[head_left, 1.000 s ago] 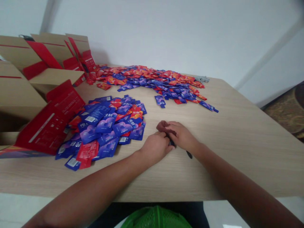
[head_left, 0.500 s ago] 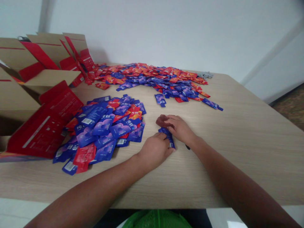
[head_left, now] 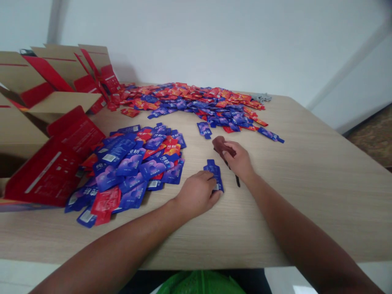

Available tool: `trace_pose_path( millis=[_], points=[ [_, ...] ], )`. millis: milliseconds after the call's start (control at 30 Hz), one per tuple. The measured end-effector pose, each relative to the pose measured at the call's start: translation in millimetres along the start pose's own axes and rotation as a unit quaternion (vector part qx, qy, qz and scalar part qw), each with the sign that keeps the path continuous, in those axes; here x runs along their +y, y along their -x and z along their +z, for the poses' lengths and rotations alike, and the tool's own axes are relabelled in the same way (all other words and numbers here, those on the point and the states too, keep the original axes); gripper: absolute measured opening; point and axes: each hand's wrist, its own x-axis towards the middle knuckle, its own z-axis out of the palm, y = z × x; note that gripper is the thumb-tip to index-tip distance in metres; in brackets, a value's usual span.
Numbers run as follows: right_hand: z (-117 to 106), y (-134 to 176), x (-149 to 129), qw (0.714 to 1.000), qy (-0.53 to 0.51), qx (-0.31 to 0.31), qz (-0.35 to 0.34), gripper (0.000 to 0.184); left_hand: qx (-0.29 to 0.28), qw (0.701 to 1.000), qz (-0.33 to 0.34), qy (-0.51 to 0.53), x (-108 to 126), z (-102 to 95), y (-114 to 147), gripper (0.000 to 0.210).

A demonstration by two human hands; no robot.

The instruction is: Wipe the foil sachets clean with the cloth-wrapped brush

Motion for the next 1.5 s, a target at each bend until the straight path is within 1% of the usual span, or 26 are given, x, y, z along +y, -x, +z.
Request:
trace_pose_path(
  millis=[67, 133, 200, 267, 333, 433, 533, 800, 1033, 1200, 1333, 1367, 1433, 1500],
  points=[
    [-11.2, 3.0, -6.6, 1.0, -0.021, 0.009, 0.001, 0.034, 0.006, 1.0, 0.0, 0.003, -2.0, 0.8, -0.6, 0.029],
    [-19.5, 6.3, -17.6, 0.999, -0.038, -0.021, -0.033, 0.034, 0.009, 1.0, 0.0, 0.006, -3.3, 1.3, -0.9, 0.028],
    [-22.2, 9.8, -30.4, 0.989, -0.046, -0.112, -0.088, 0.037, 0.01, 1.0, -0.001, 0.011, -3.9, 1.2, -1.0, 0.027],
    [-19.8, 13.4, -41.3, 0.969, -0.036, -0.211, -0.125, 0.039, 0.011, 1.0, -0.005, 0.018, -4.0, 0.6, -1.0, 0.025],
    [-15.3, 16.5, -47.9, 0.961, -0.02, -0.248, -0.124, 0.04, 0.014, 1.0, -0.01, 0.023, -4.0, 0.0, -0.9, 0.025],
    [-10.3, 18.8, -49.5, 0.962, -0.01, -0.248, -0.112, 0.041, 0.016, 0.999, -0.012, 0.032, -4.2, -0.4, -1.0, 0.026],
    [-8.6, 18.6, -45.2, 0.962, -0.005, -0.246, -0.115, 0.04, 0.019, 0.999, -0.014, 0.042, -4.7, 0.3, -1.8, 0.026],
    [-3.4, 18.4, -30.7, 0.97, 0.027, -0.22, -0.096, 0.041, 0.015, 0.999, -0.008, 0.027, -6.4, 1.3, -4.6, 0.028],
    [-4.0, 16.7, -24.2, 0.976, 0.079, -0.191, -0.072, 0.038, 0.01, 1.0, -0.004, 0.026, -6.9, -1.7, -4.6, 0.026],
    [-6.8, 19.0, -25.7, 0.981, 0.111, -0.147, -0.063, 0.038, 0.009, 1.0, -0.001, 0.026, -7.0, -3.5, -5.4, 0.025],
    [-11.2, 20.3, -36.9, 0.991, 0.059, -0.095, -0.079, 0.039, 0.005, 0.999, -0.002, 0.034, -7.2, -3.3, -5.8, 0.025],
    [-11.6, 20.5, -39.6, 0.991, 0.045, -0.093, -0.086, 0.04, 0.005, 0.999, -0.004, 0.036, -7.3, -3.0, -5.6, 0.025],
    [-11.1, 21.0, -43.0, 0.986, 0.027, -0.128, -0.104, 0.042, 0.009, 0.999, -0.008, 0.044, -7.7, -2.1, -5.2, 0.025],
    [-8.9, 21.6, -43.4, 0.975, 0.027, -0.187, -0.116, 0.042, 0.016, 0.998, -0.009, 0.053, -8.2, -1.0, -4.8, 0.026]
  ],
)
